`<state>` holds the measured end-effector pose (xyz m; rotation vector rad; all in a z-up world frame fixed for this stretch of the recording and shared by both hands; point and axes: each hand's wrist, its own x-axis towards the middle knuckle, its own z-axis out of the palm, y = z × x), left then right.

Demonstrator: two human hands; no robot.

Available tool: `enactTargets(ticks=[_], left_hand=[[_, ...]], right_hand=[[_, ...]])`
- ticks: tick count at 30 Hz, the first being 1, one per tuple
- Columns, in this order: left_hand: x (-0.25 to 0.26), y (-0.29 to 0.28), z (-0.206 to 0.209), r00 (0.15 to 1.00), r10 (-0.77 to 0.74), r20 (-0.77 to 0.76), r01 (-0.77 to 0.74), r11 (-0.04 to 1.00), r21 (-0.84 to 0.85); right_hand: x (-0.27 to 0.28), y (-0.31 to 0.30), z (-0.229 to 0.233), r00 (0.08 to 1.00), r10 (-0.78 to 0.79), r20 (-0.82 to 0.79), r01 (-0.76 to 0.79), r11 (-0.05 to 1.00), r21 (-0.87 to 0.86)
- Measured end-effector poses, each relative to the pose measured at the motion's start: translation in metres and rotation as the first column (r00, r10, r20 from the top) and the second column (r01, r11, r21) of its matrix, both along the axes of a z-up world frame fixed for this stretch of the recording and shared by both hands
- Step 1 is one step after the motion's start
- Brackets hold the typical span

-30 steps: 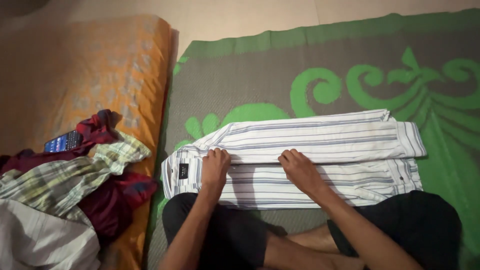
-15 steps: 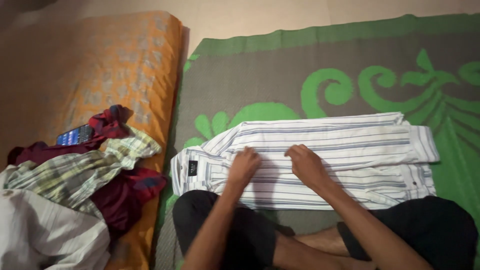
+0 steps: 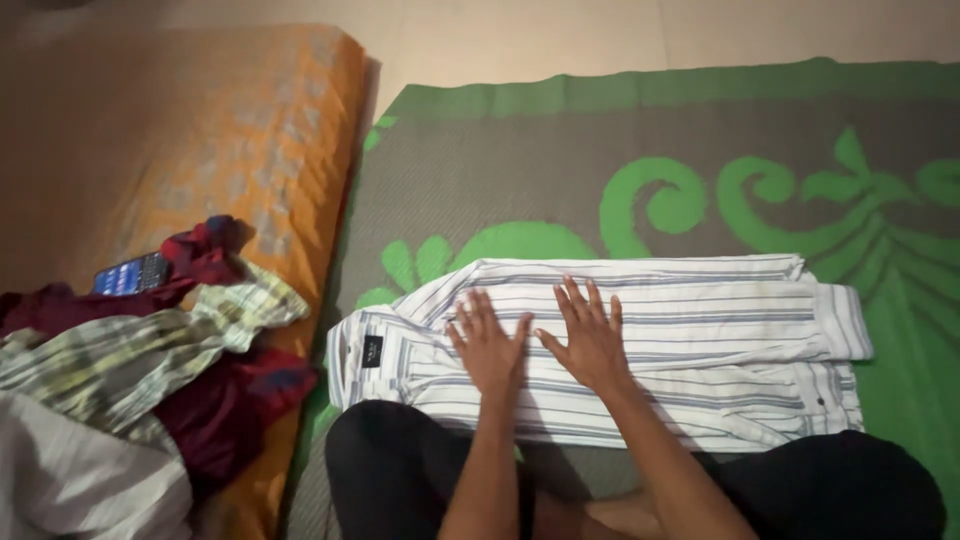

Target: The recorder folds a long-sleeved striped shirt on a mat on the floor.

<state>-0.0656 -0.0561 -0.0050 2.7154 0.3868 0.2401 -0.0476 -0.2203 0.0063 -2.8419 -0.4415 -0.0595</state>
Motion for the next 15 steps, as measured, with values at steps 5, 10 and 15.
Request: enactTargets(ticks=[5, 10, 15], left_hand=[[0.003, 0.027, -0.022, 0.940, 0.305, 0.156, -0.335, 0.913, 0.232], [0.012, 0.038, -0.031, 0.899, 0.378, 0.221, -0.389, 0.921, 0.008], [0.017, -0.007, -0.039, 0.967, 0.022, 0.253, -0.049, 0.994, 0.102]], right_hand=[[-0.002, -0.028, -0.016, 0.997, -0.051, 0.049, 0.051, 0.999, 0.002], [-0.001, -0.049, -0.019, 0.985, -0.148, 0.094, 0.151, 0.988, -0.019], [-0.002, -0.049, -0.019, 0.982, -0.147, 0.118, 0.151, 0.988, -0.027]])
